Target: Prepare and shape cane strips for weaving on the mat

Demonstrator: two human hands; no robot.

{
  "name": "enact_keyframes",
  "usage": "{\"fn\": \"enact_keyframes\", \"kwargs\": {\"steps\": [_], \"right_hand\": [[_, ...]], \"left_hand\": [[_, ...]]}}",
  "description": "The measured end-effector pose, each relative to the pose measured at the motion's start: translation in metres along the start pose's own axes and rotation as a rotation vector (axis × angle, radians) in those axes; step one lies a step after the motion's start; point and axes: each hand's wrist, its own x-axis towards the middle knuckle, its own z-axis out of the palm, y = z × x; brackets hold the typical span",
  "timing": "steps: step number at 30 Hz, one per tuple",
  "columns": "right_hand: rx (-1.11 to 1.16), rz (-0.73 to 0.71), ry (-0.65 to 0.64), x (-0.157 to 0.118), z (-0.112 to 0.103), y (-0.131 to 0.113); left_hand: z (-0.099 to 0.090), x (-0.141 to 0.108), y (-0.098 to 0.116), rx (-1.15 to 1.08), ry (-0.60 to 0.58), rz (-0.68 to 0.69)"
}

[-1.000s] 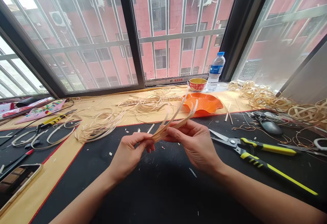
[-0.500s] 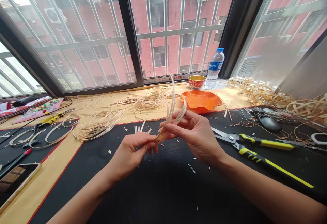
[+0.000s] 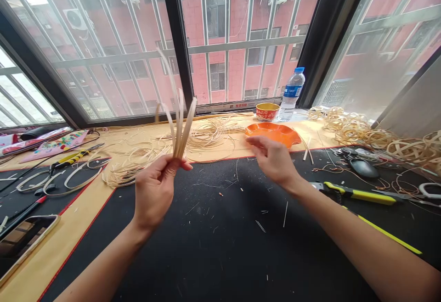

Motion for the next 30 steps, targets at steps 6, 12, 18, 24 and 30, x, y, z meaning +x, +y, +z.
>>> {"fn": "enact_keyframes", "kwargs": {"steps": [6, 12, 18, 24, 30], "right_hand": [[-0.064, -0.016, -0.332, -0.011, 0.017, 0.017], [0.246, 0.022, -0.524, -0.021, 0.021, -0.013], [0.871, 0.205, -0.480, -0.038, 0.024, -0.048], [0.943, 0.327, -0.339, -0.045, 0.030, -0.051], [1.006, 0.378, -0.336, -0.048, 0.027, -0.055]], "left_hand": [[-0.001, 0.000, -0.001, -0.019, 0.015, 0.026], [0.006, -0.002, -0.003, -0.154, -0.289, -0.075], [0.011, -0.009, 0.003, -0.214, -0.524, -0.072], [0.013, -0.011, 0.005, -0.332, -0.785, -0.206], [0.014, -0.012, 0.007, -0.359, -0.829, -0.238]]}}
